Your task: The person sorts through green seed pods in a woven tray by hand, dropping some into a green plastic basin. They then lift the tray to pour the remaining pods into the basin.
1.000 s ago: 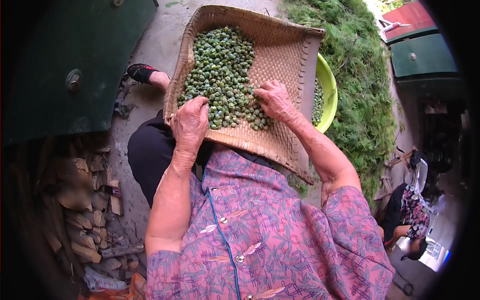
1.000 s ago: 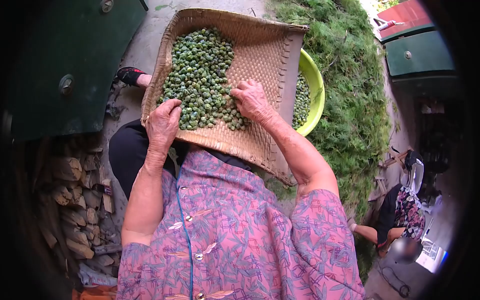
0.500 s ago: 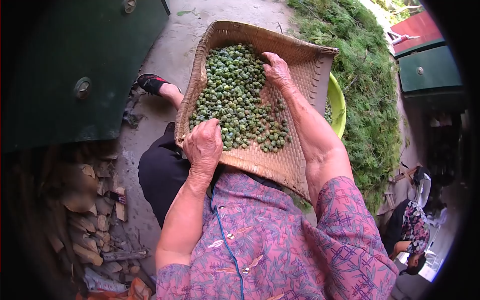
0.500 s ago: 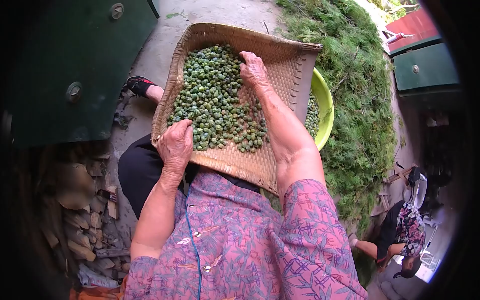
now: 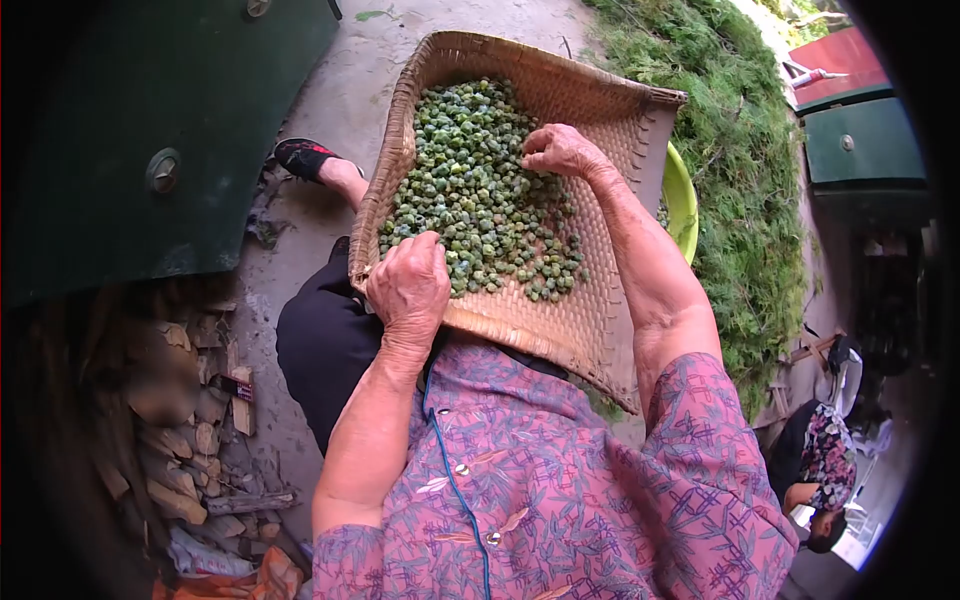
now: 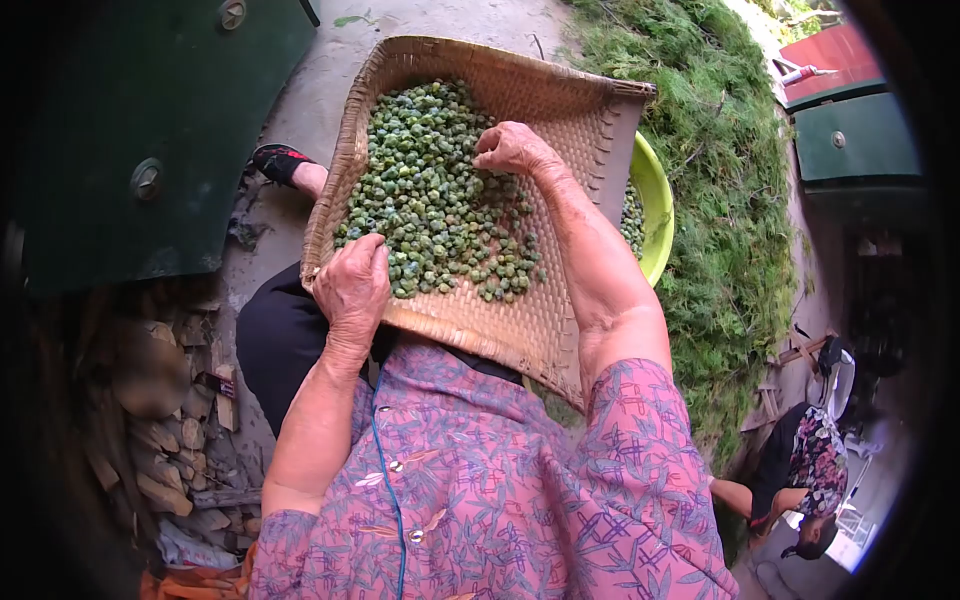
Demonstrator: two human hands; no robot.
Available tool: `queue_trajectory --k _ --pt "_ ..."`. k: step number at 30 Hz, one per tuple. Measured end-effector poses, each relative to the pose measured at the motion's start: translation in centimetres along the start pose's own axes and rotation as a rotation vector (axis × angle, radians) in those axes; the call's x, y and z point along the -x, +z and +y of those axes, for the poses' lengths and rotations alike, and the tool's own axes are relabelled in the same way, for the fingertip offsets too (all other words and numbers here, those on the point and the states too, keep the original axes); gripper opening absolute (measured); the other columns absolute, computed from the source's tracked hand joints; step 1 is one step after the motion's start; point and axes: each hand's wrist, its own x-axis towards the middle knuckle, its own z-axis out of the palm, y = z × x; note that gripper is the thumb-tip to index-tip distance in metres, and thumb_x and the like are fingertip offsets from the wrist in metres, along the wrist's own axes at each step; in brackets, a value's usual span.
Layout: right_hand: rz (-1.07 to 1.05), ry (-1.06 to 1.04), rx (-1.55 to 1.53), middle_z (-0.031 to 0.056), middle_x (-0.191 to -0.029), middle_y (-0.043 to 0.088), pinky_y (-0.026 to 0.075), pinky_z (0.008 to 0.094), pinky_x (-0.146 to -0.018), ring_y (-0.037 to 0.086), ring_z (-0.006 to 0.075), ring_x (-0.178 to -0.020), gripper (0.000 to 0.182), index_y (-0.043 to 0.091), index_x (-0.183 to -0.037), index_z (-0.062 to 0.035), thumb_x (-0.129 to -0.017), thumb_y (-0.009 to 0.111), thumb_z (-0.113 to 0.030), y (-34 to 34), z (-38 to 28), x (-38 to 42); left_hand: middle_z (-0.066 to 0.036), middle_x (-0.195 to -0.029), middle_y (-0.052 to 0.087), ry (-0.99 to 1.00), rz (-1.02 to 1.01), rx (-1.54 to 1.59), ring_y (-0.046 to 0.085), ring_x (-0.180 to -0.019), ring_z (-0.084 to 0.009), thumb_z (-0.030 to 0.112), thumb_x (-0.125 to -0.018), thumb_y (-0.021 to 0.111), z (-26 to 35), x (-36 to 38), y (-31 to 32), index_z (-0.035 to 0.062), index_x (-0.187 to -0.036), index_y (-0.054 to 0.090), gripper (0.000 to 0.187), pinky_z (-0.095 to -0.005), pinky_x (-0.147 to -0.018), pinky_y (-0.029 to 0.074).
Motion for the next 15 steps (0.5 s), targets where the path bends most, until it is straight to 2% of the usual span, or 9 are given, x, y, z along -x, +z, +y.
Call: queue_trajectory --k 1,3,4,7,9,11,13,15 --pt "0.000 0.002 -0.002 0.0174 -0.099 0.066 0.046 0.0384 -0.091 0.060 0.0302 -0.101 0.039 0.069 -0.100 -0.0117 -0.069 0.067 -0.035 0.1 0.0 0.3 -0.006 -0.079 0.064 0.002 -0.002 0.000 0.062 -0.077 -0.0250 0.015 -0.078 0.063 0.1 0.0 0.0 0.0104 -0.086 0.064 0.010 -0.0383 -0.067 0.049" --pt "0.219 0.108 -0.043 0.0163 -0.095 0.067 0.047 0.0392 -0.090 0.061 0.0311 -0.098 0.037 0.070 -0.099 -0.0110 -0.069 0.067 -0.032 0.6 -0.7 0.9 -0.007 -0.081 0.065 -0.017 0.014 0.020 0.062 -0.078 -0.0252 0.015 -0.078 0.063 0.1 0.0 0.0 0.0100 -0.088 0.064 0.011 -0.0381 -0.068 0.049" --pt "0.421 0.123 0.038 0.0152 -0.093 0.067 0.047 0.0403 -0.088 0.062 0.0326 -0.093 0.030 0.071 -0.094 -0.0119 -0.070 0.064 -0.029 2.2 -0.2 0.4 -0.008 -0.085 0.066 -0.049 -0.037 0.026 0.062 -0.081 -0.0277 0.019 -0.081 0.061 0.2 -0.1 -0.2 0.0099 -0.091 0.065 0.014 -0.0390 -0.071 0.048" --pt "0.355 0.154 0.068 0.0141 -0.094 0.067 0.048 0.0414 -0.087 0.061 0.0341 -0.092 0.025 0.072 -0.090 -0.0138 -0.072 0.061 -0.028 3.8 -0.6 0.4 -0.008 -0.085 0.066 -0.038 -0.017 0.032 0.063 -0.080 -0.0277 0.019 -0.081 0.061 0.1 -0.1 -0.2 0.0101 -0.091 0.065 0.014 -0.0390 -0.071 0.048" --pt "0.377 0.074 0.052 0.0138 -0.094 0.067 0.048 0.0424 -0.086 0.060 0.0344 -0.095 0.024 0.072 -0.090 -0.0155 -0.073 0.060 -0.028 4.8 -1.1 1.2 -0.008 -0.084 0.066 -0.032 -0.013 0.025 0.063 -0.080 -0.0269 0.018 -0.080 0.062 0.3 -0.2 -0.2 0.0098 -0.090 0.065 0.013 -0.0386 -0.070 0.049" --pt "0.233 0.056 -0.061 0.0144 -0.096 0.066 0.047 0.0433 -0.086 0.061 0.0341 -0.095 0.025 0.072 -0.091 -0.0156 -0.073 0.059 -0.028 5.5 -1.8 2.1 -0.007 -0.083 0.066 -0.018 -0.008 0.006 0.063 -0.079 -0.0254 0.015 -0.078 0.062 0.3 0.0 -0.3 0.0093 -0.088 0.065 0.012 -0.0379 -0.069 0.049" --pt "0.202 0.006 0.097 0.0133 -0.097 0.066 0.044 0.0438 -0.089 0.057 0.0339 -0.098 0.028 0.072 -0.095 -0.0186 -0.074 0.059 -0.032 6.2 -3.4 3.8 -0.008 -0.084 0.066 -0.009 -0.001 0.011 0.063 -0.080 -0.0255 0.016 -0.079 0.062 0.4 -0.1 -0.2 0.0088 -0.089 0.066 0.012 -0.0373 -0.070 0.049" --pt "0.047 -0.012 0.191 0.0122 -0.097 0.067 0.043 0.0437 -0.089 0.055 0.0328 -0.100 0.029 0.071 -0.096 -0.0197 -0.074 0.059 -0.033 5.9 -4.5 5.2 -0.008 -0.084 0.066 -0.019 -0.007 0.022 0.063 -0.081 -0.0254 0.016 -0.080 0.061 0.4 0.0 -0.3 0.0085 -0.089 0.066 0.013 -0.0369 -0.071 0.050"
